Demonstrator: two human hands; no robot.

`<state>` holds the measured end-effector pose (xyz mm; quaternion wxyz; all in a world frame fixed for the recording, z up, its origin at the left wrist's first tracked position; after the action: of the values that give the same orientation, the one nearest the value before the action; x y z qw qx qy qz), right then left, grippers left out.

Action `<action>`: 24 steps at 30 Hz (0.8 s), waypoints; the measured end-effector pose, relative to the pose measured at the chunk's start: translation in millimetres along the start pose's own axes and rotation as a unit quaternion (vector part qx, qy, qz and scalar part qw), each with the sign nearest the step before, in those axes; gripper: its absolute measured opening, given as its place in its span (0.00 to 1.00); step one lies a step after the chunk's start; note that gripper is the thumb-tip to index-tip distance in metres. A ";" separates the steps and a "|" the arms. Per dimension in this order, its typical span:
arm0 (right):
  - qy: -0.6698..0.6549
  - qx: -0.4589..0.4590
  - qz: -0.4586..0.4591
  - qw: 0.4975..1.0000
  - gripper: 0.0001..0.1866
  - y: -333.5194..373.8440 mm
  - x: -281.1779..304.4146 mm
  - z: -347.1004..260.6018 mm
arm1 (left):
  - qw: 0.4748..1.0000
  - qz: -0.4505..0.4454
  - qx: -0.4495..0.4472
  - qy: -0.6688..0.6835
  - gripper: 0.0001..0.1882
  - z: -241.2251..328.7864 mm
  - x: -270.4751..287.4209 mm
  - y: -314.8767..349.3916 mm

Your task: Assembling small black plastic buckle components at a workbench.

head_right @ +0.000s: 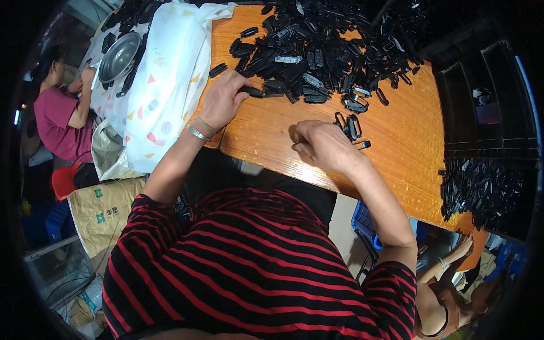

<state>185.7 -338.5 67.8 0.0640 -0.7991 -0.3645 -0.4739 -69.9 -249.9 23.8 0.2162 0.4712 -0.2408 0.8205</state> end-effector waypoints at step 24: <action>0.041 -0.181 0.191 0.964 0.14 -13.7 -33.6 -9.9 | 0.984 -0.032 0.141 0.100 0.12 25.7 -12.6 3.6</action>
<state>160.3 -350.6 42.8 0.0220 -0.8321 -0.1103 -0.5432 -48.9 -269.7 23.4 0.1973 0.4197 -0.0847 0.8819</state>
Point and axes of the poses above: each hand's wrist, its own y-axis away from the middle knuckle, its own x-axis out of the back of the hand, z = x × y, the point moved 1 cm from there along -y, towards the middle knuckle, and after that the axes turned 14 degrees about -z, right-handed, at the moved point
